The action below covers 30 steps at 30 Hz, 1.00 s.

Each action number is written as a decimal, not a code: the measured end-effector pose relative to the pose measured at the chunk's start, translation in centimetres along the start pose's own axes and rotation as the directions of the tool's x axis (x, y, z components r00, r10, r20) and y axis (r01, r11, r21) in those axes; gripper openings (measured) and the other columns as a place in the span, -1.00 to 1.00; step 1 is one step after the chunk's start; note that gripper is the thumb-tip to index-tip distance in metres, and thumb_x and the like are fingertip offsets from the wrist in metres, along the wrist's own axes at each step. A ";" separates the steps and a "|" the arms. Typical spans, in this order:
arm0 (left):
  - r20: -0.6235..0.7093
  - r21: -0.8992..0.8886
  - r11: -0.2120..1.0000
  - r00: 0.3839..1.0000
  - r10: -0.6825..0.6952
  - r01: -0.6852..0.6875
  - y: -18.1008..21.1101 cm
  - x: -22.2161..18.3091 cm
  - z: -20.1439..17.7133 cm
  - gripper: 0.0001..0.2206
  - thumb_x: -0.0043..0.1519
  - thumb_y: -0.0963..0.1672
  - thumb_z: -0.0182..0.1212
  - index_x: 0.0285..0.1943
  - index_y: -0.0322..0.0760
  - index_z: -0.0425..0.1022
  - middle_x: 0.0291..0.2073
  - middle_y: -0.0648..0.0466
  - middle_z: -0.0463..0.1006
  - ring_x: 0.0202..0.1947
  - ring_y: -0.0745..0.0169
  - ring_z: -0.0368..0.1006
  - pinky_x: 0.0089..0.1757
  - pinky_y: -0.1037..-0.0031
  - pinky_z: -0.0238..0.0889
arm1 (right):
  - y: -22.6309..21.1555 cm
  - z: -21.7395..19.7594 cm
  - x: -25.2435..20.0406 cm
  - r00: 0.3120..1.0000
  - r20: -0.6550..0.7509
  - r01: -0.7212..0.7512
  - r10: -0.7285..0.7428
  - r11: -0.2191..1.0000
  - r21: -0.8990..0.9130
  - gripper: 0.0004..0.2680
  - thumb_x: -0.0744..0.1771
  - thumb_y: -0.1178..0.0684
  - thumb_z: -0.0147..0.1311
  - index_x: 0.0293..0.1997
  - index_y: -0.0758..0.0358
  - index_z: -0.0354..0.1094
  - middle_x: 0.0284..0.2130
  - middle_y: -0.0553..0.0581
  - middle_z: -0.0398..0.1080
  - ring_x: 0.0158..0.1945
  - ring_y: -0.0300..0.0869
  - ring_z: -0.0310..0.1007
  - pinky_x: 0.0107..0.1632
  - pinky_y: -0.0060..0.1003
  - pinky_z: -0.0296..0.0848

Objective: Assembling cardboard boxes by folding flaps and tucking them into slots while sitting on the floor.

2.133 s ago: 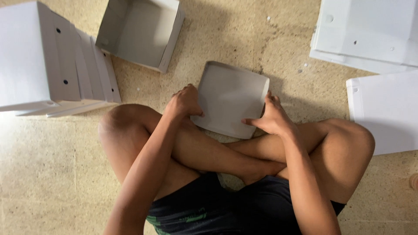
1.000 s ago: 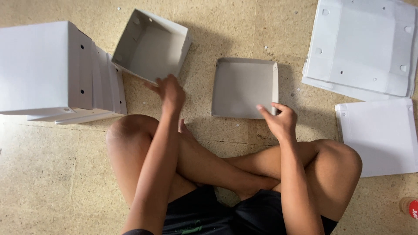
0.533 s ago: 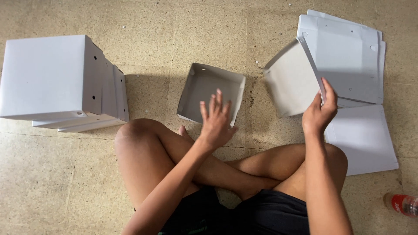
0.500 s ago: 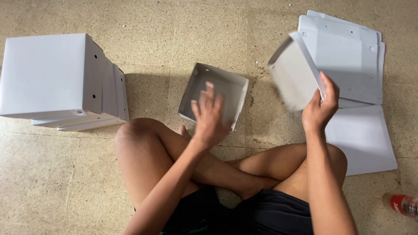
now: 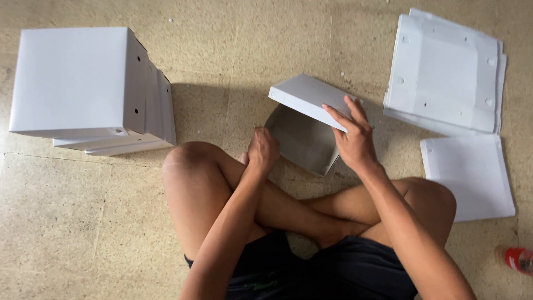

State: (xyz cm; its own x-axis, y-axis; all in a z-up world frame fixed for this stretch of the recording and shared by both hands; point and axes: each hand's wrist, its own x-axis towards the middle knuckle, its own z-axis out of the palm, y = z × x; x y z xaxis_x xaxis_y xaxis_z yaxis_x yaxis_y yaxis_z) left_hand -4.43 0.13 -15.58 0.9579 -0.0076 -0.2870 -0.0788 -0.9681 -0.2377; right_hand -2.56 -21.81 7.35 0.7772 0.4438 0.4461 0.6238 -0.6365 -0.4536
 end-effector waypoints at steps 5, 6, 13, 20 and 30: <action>0.082 -0.919 0.337 0.934 -0.347 0.206 -2.2 -4.5 -8.6 -0.90 0.17 -0.30 -0.01 -0.28 -0.66 0.37 -0.56 -0.26 0.52 -0.65 0.04 0.50 -0.59 0.37 0.39 | -1.2 -0.8 -4.6 0.990 0.041 -0.138 0.136 0.989 0.057 -0.58 0.28 0.33 0.15 0.28 0.02 0.39 0.22 0.68 0.18 0.29 0.58 0.05 0.24 0.42 0.17; 0.059 -0.934 0.301 0.916 -0.398 0.191 -1.9 -4.1 -7.8 -0.87 0.21 -0.26 -0.05 -0.21 -0.62 0.33 -0.46 -0.27 0.50 -0.54 -0.04 0.50 -0.46 0.27 0.40 | -1.4 -0.5 -5.6 0.991 0.028 -0.132 0.132 0.991 0.026 -0.56 0.28 0.31 0.16 0.31 0.02 0.36 0.23 0.66 0.17 0.30 0.57 0.04 0.20 0.44 0.21; 0.234 -0.910 0.228 0.881 -0.410 0.347 -2.9 -6.4 -13.1 -0.55 0.19 -0.32 -0.14 0.31 -0.57 -0.01 -0.12 -0.46 0.50 -0.04 -0.55 0.51 -0.09 -0.14 0.46 | -1.1 2.5 -7.6 0.919 -0.381 -0.096 0.097 0.995 0.023 -0.64 0.31 0.35 0.16 0.23 0.12 0.43 0.21 0.56 0.26 0.26 0.43 0.22 0.17 0.29 0.34; 0.316 -0.916 0.103 0.854 -0.414 0.388 -3.4 -3.3 -7.7 -0.55 0.20 -0.28 -0.04 0.29 -0.70 0.12 -0.12 -0.45 0.51 -0.07 -0.47 0.54 -0.19 -0.07 0.46 | 4.0 3.1 -7.2 0.925 -0.373 0.084 -0.076 0.996 0.004 -0.68 0.24 0.37 0.23 0.05 0.14 0.54 0.09 0.34 0.43 0.24 0.25 0.36 0.17 0.11 0.43; 0.196 -0.962 -0.230 0.960 -0.199 0.149 -3.3 -9.1 -14.4 -0.40 0.11 -0.19 0.10 0.32 -0.78 0.11 0.06 -0.61 0.36 0.14 -0.56 0.35 -0.06 -0.11 0.37 | 2.7 3.2 -7.6 0.978 -0.130 -0.129 0.164 0.961 0.243 -0.59 0.16 0.22 0.35 0.08 -0.14 0.52 0.41 0.54 -0.05 0.34 0.52 0.04 0.28 0.31 0.21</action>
State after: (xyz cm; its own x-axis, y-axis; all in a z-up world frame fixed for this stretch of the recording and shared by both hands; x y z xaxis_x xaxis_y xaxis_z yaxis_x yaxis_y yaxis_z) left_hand -8.92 -0.18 1.17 0.8813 0.2341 -0.4106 0.4263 -0.0189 0.9044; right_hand -6.51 -24.82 0.26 0.8515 0.2475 0.4622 0.5197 -0.5156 -0.6813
